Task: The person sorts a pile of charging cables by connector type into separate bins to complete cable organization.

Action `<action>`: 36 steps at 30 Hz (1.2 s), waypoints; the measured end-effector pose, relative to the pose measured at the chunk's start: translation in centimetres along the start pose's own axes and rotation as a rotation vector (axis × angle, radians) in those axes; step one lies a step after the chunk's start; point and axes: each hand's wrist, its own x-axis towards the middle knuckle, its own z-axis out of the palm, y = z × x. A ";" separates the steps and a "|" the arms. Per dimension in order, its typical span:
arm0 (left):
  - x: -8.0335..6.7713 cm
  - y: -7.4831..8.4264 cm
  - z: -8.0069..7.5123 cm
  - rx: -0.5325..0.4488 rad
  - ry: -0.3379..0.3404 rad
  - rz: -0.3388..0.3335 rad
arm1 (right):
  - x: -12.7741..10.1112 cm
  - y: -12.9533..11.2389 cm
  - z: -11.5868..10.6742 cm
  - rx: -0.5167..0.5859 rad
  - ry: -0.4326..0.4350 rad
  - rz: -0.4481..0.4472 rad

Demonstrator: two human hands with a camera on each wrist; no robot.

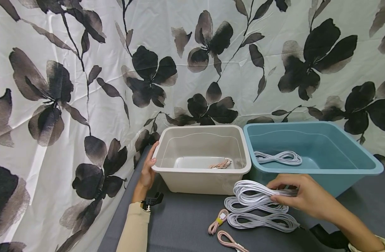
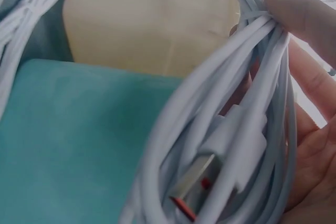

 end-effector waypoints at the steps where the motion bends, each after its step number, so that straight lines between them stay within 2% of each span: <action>1: 0.0 0.0 0.0 0.001 -0.001 -0.001 | 0.1 -0.1 -0.3 -0.003 0.001 0.002; 10: 0.0 -0.1 0.0 0.002 -0.013 0.009 | 1.6 -0.8 -3.0 -0.079 0.021 -0.023; 16: 0.0 0.1 0.2 -0.005 -0.009 0.008 | 2.7 -0.3 -5.4 -0.160 0.057 -0.084; 22: -0.1 -0.1 0.2 0.002 0.001 0.005 | 3.7 0.4 -7.9 -0.204 0.068 -0.084; 29: 0.0 -0.4 0.0 -0.002 -0.006 0.010 | 4.8 2.0 -10.3 -0.268 0.082 -0.021; 36: 0.1 -0.5 0.2 -0.004 0.004 0.006 | 6.5 4.1 -12.4 -0.227 0.088 0.138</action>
